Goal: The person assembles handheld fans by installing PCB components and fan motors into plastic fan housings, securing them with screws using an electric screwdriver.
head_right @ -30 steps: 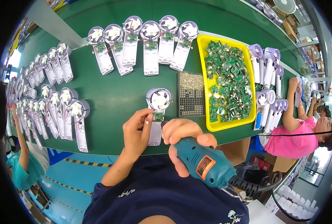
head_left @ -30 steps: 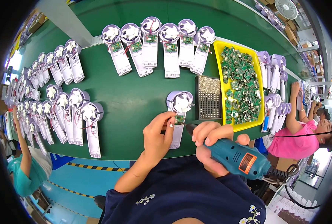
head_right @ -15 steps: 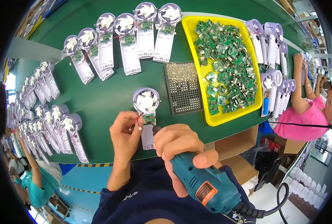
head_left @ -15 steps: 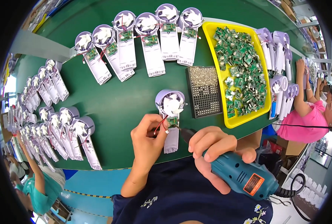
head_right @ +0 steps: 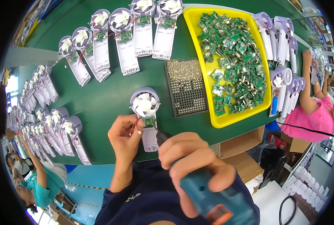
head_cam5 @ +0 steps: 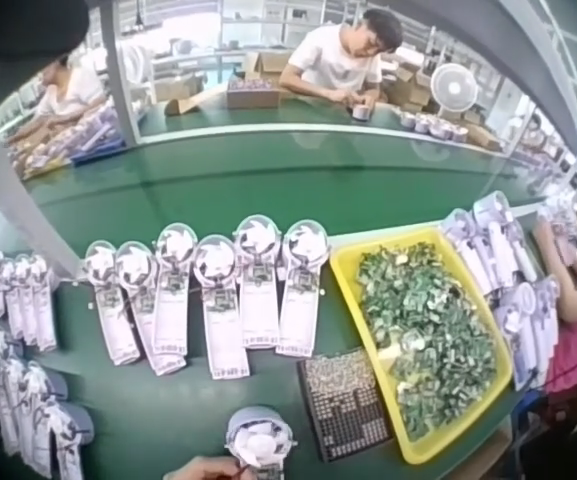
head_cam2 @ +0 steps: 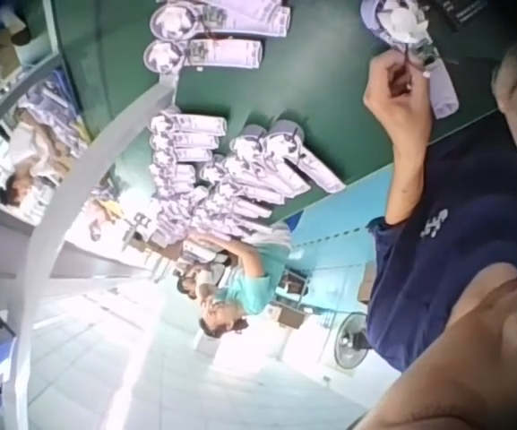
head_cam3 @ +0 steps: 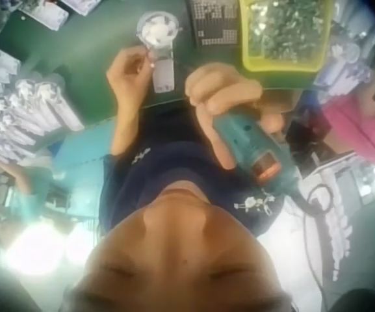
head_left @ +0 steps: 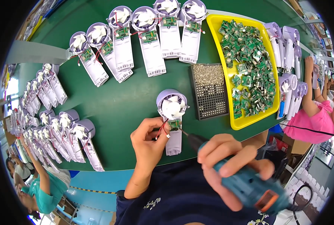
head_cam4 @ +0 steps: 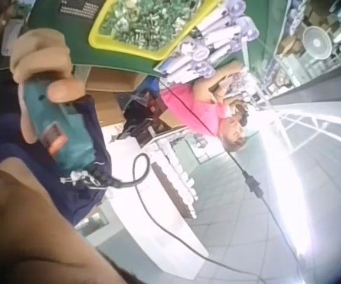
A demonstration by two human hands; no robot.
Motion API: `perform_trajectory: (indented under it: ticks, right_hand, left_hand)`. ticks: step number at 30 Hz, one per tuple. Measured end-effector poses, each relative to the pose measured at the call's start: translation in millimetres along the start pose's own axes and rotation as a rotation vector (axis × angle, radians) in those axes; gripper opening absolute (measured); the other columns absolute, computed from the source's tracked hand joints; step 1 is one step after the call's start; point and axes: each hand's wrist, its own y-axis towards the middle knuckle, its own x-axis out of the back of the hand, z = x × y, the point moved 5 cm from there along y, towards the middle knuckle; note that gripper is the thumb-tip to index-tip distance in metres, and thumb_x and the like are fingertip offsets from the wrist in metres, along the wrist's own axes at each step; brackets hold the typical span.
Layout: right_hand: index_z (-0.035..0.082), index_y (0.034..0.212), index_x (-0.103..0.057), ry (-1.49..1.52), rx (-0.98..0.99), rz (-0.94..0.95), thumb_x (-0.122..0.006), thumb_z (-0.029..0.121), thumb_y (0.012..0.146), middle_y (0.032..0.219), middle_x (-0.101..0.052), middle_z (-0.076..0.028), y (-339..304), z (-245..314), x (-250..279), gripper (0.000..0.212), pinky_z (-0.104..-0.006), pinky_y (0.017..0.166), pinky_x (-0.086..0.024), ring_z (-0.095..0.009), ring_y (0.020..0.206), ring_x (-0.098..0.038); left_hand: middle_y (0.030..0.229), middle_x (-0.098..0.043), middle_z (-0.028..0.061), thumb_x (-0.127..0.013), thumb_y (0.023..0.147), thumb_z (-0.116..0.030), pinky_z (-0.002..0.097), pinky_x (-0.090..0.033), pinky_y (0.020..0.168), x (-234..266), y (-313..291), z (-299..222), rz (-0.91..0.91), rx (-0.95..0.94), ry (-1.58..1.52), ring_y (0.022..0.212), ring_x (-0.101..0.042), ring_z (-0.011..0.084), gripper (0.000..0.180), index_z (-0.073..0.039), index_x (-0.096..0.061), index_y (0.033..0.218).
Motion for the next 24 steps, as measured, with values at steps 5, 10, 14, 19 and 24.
perform_trajectory:
  ticks: [5,10,14,19,24]
  right_hand:
    - [0.011,0.152,-0.013,0.003,-0.185,-0.056,-0.071,0.036,0.09,0.105,-0.052,-0.013,-6,4,23,0.088,-0.0329,0.05,-0.051,-0.021,0.058,-0.057]
    - [0.014,0.149,-0.026,0.245,-0.09,-0.211,-0.07,0.006,0.084,0.112,-0.056,-0.026,-9,9,28,0.078,-0.05,0.064,-0.05,-0.035,0.075,-0.06]
    - [0.004,0.142,-0.032,-0.026,-0.477,-0.022,-0.079,-0.002,0.073,0.099,-0.063,-0.017,12,5,30,0.083,-0.0353,0.061,-0.05,-0.026,0.068,-0.06]
    - [0.001,0.139,-0.034,-0.543,-0.933,-0.035,-0.072,-0.008,0.077,0.112,-0.066,-0.014,-18,-32,36,0.073,-0.0174,0.053,-0.04,-0.004,0.057,-0.051]
    - [0.001,0.136,-0.046,-0.514,-1.201,0.018,-0.076,0.004,0.082,0.115,-0.065,-0.008,-36,-45,31,0.062,-0.0252,0.076,-0.052,-0.011,0.096,-0.065]
  left_hand:
    - [0.088,-0.068,0.0047,-0.068,0.087,0.006,0.0185,-0.049,0.066,5,-2,8,-0.008,0.054,-0.112,0.078,-0.06,0.005,0.01,0.004,-0.06,0.094]
    - [0.085,-0.066,0.0031,-0.067,0.088,0.006,0.0176,-0.046,0.064,2,-2,7,-0.018,0.049,-0.118,0.076,-0.058,0.004,0.009,0.003,-0.06,0.093]
    - [0.082,-0.066,0.0034,-0.066,0.089,0.005,0.0178,-0.047,0.065,2,-6,4,-0.015,0.028,-0.042,0.076,-0.058,0.0043,0.009,0.003,-0.059,0.093]
    - [0.084,-0.066,0.0034,-0.066,0.089,0.004,0.0178,-0.047,0.064,5,-2,9,-0.016,0.06,-0.141,0.077,-0.059,0.0044,0.008,0.003,-0.059,0.093]
    - [0.088,-0.067,0.0046,-0.066,0.09,0.004,0.0182,-0.048,0.066,7,-1,5,-0.022,0.059,-0.179,0.078,-0.06,0.0048,0.009,0.003,-0.059,0.094]
